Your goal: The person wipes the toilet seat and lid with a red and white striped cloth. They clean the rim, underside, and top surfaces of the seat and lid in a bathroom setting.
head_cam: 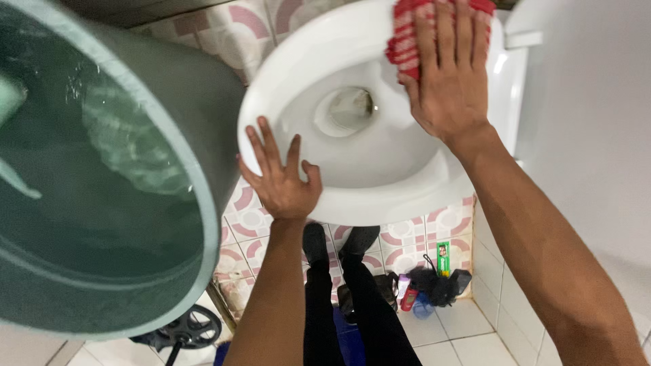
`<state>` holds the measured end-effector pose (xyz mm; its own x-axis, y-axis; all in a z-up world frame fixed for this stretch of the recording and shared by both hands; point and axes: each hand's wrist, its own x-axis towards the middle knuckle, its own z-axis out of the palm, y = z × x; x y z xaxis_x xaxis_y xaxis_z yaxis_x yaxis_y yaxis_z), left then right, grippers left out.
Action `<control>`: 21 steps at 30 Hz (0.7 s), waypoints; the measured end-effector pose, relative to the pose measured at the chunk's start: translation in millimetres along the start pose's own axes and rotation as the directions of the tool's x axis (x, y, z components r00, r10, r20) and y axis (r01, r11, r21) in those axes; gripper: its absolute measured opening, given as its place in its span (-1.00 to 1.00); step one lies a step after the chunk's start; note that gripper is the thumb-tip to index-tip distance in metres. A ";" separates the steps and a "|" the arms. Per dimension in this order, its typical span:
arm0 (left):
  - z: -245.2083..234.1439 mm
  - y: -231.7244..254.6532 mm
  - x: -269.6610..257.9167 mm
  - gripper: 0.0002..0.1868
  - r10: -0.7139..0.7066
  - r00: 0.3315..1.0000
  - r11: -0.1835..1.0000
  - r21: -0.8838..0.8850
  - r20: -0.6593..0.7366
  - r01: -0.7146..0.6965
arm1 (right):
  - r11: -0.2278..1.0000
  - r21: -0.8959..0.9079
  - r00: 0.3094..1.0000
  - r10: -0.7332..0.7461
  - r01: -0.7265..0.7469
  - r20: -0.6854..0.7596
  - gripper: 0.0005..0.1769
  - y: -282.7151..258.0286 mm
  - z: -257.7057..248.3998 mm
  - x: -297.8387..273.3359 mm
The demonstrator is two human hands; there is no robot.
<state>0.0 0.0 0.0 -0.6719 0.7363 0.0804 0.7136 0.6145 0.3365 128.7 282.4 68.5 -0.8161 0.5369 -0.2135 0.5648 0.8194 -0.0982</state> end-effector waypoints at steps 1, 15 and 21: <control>-3.5 3.3 -0.2 -0.56 0.011 1.000 1.000 0.000 -0.013 -0.011 | 0.998 -0.016 0.999 0.052 -0.052 -0.010 -0.08 4.0 1.4 -15.1; -19.5 12.7 3.1 -0.51 0.071 0.997 0.997 0.032 -0.024 -0.070 | 0.874 0.176 0.881 0.470 -0.454 -0.063 -0.02 -102.5 56.3 -173.4; -15.2 8.8 -0.5 -0.47 0.087 0.996 0.995 0.043 -0.023 -0.086 | 0.854 0.335 0.907 0.421 -0.397 0.002 0.03 -147.0 61.7 -190.6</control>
<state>3.6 0.8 17.2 -0.6116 0.7803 0.1305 0.7766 0.5605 0.2877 208.8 47.3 63.7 -0.5027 0.8315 -0.2365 0.8474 0.4198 -0.3251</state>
